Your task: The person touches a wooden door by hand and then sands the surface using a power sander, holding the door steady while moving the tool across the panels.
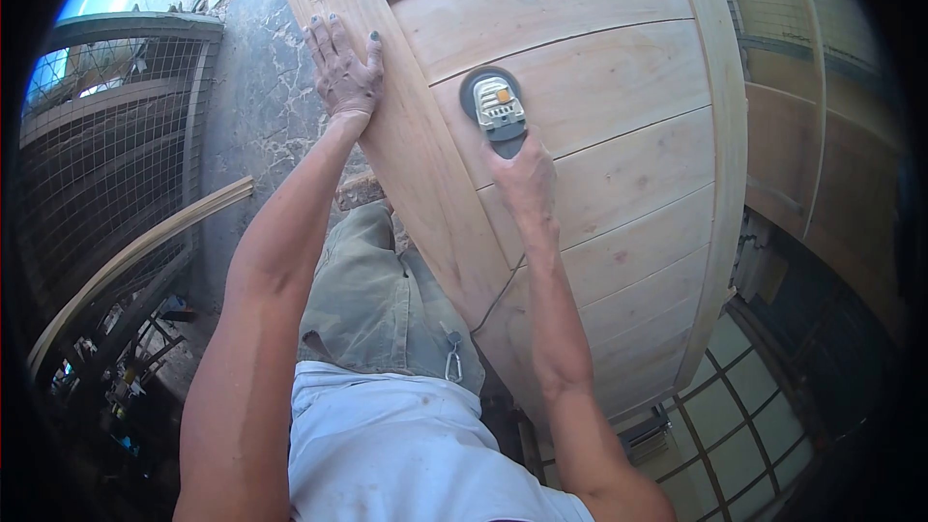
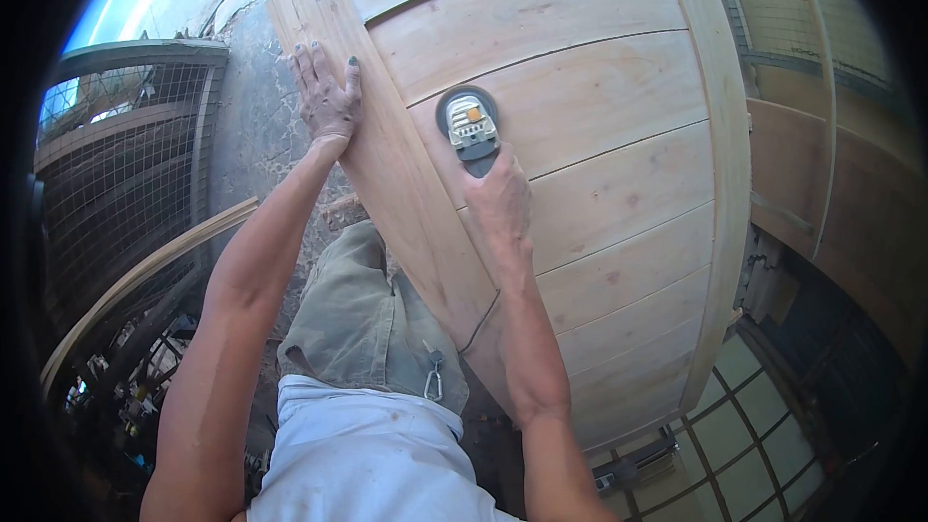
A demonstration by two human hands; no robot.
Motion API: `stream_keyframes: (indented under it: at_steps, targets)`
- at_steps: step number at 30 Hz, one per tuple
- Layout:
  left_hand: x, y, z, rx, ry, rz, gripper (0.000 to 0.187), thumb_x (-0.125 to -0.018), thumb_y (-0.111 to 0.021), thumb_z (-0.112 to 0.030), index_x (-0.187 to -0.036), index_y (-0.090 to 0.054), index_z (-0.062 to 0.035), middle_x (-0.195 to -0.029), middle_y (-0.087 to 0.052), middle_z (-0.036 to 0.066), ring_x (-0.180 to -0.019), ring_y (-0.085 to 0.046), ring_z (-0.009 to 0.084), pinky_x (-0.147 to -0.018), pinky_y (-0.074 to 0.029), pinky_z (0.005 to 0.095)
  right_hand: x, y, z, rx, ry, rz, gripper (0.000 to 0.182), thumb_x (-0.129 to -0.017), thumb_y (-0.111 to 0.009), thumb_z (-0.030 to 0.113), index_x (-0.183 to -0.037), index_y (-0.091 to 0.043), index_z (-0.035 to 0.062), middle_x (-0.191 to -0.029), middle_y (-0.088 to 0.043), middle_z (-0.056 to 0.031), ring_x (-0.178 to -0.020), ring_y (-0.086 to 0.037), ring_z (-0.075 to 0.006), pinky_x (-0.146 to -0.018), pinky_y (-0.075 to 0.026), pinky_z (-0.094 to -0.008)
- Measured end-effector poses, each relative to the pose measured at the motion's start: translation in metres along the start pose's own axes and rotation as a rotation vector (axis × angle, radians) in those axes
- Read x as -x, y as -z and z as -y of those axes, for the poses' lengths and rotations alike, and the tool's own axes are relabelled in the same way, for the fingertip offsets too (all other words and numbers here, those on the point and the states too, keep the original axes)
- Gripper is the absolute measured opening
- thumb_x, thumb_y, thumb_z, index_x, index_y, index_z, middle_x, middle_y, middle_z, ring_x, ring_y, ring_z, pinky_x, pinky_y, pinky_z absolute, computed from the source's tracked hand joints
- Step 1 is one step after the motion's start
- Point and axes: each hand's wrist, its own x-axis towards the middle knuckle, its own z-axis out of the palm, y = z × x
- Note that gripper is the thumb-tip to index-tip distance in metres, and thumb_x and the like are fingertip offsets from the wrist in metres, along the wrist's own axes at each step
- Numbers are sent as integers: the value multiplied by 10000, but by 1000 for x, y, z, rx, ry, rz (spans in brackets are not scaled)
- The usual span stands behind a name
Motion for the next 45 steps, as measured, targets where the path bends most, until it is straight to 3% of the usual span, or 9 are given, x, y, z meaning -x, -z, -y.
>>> stream_keyframes:
  at_steps: [6,12,21,24,26,33,37,41,45]
  targets:
    - [2,2,-1,15,11,19,878,-1094,-519,-631,-1727,-367,-42,-1821,-257,256,-1713,-160,451,-1333,-320,572,-20,21,-12,-52,-124,15,539,-906,-842,387,-1230,-672,-9,-1079,-781,-291,-1040,-760,-491,-891,-602,-579]
    - [-1,3,-2,25,-5,41,877,-1101,-520,-611,-1734,-342,-31,-1823,-242,262,-1709,-160,448,-1376,-238,539,-30,23,-18,45,133,89,550,-913,-831,416,-1231,-659,1,-1032,-787,-286,-1020,-768,-493,-873,-612,-583]
    - [0,-1,3,27,-22,37,906,-1113,-491,-642,-1744,-313,-17,-1827,-229,261,-1712,-140,444,-1396,-171,525,-117,132,-90,51,-164,-216,566,-852,-819,517,-1013,-801,-25,-990,-805,-295,-959,-796,-480,-837,-629,-548]
    - [1,-4,4,29,-36,28,901,-1114,-488,-636,-1734,-329,-3,-1820,-243,266,-1710,-147,443,-1396,-158,522,-119,141,-90,25,-218,-226,569,-850,-807,512,-1038,-802,-25,-963,-808,-277,-930,-799,-469,-824,-626,-538]
    - [0,-2,8,29,-55,19,897,-1108,-499,-630,-1727,-344,0,-1815,-254,270,-1706,-160,446,-1395,-160,527,-117,123,-95,-72,-287,-6,604,-848,-832,499,-1128,-777,-33,-979,-815,-232,-900,-807,-396,-826,-624,-475]
    - [-2,5,2,28,-77,35,878,-1109,-508,-611,-1716,-358,5,-1810,-257,275,-1702,-165,445,-1392,-157,549,-85,64,-60,74,189,58,616,-863,-807,474,-1224,-694,-12,-1005,-797,-276,-972,-784,-488,-867,-647,-559]
    - [-2,6,3,37,-97,29,889,-1113,-494,-626,-1725,-340,1,-1811,-247,273,-1705,-151,441,-1389,-155,566,-127,108,-86,-38,80,-78,639,-835,-829,488,-1203,-704,-19,-1026,-796,-294,-980,-785,-486,-870,-646,-556]
    - [-2,3,4,43,-108,19,894,-1115,-488,-631,-1728,-332,0,-1811,-244,274,-1707,-146,439,-1389,-152,570,-180,168,-146,-14,-119,-225,653,-784,-813,558,-1023,-793,-49,-979,-795,-315,-971,-799,-473,-862,-634,-521]
    - [-1,10,-3,24,-66,55,892,-1121,-480,-631,-1745,-303,-18,-1827,-223,254,-1715,-135,427,-1390,-121,585,-186,202,-142,-128,-274,-149,620,-796,-796,554,-1005,-802,-30,-960,-805,-277,-968,-813,-445,-846,-632,-500]
